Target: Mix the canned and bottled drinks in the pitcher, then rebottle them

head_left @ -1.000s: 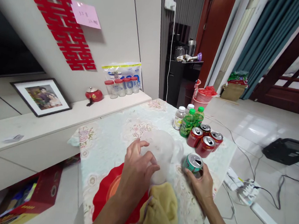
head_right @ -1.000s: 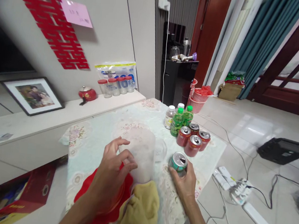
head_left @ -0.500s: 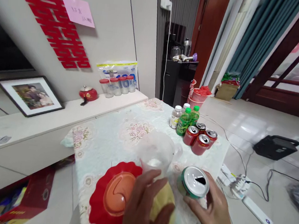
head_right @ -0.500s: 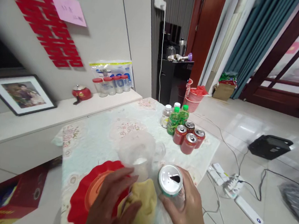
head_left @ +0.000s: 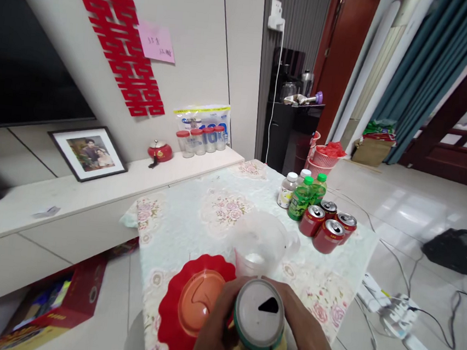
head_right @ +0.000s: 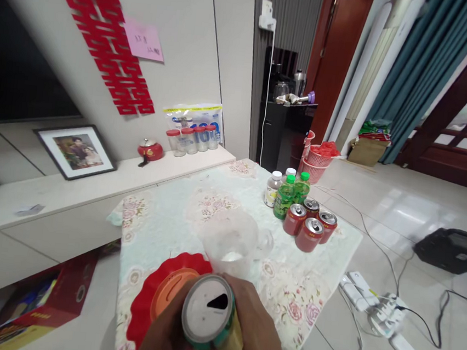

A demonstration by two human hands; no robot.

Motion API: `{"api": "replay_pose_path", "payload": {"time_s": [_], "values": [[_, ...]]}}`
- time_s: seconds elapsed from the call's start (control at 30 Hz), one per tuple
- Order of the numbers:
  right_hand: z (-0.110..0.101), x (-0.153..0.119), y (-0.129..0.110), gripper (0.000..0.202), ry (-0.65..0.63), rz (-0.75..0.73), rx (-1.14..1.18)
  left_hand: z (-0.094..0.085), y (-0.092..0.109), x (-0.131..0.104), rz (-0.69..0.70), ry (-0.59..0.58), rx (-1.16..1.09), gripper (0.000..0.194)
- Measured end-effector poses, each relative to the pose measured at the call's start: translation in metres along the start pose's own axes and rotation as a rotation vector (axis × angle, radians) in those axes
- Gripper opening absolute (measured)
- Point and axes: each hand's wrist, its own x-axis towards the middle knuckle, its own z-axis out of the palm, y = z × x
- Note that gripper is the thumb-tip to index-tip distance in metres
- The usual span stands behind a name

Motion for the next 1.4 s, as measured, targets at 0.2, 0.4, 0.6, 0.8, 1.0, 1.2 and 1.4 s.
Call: {"api": "replay_pose_path", "payload": {"time_s": [0.2,0.4,0.6,0.8,1.0,1.2,1.4], "values": [[0.000,-0.010,0.022,0.064,0.074,-0.105,-0.068,-0.009,0.051,0.011,0.092,0.182,0.182,0.059],[0.016,-0.036,0.067,0.034,-0.013,0.079,-0.083,-0.037,0.093,0.036,0.141,0.195,0.442,0.059],[0.033,-0.043,0.121,0.035,0.118,0.269,-0.178,-0.051,0.116,0.069,0.273,0.056,0.650,0.053],[0.047,-0.042,0.151,0.038,0.135,0.346,-0.232,-0.044,0.136,0.092,0.317,-0.068,0.871,0.052],[0.053,-0.048,0.158,0.034,0.135,0.333,-0.285,-0.038,0.142,0.105,0.383,-0.102,1.145,0.052],[0.052,-0.046,0.156,0.033,0.142,0.333,-0.272,-0.035,0.140,0.111,0.478,-0.154,1.377,0.046],[0.051,-0.046,0.156,0.036,0.120,0.359,-0.271,-0.033,0.141,0.115,0.445,-0.154,1.531,0.050]]}}
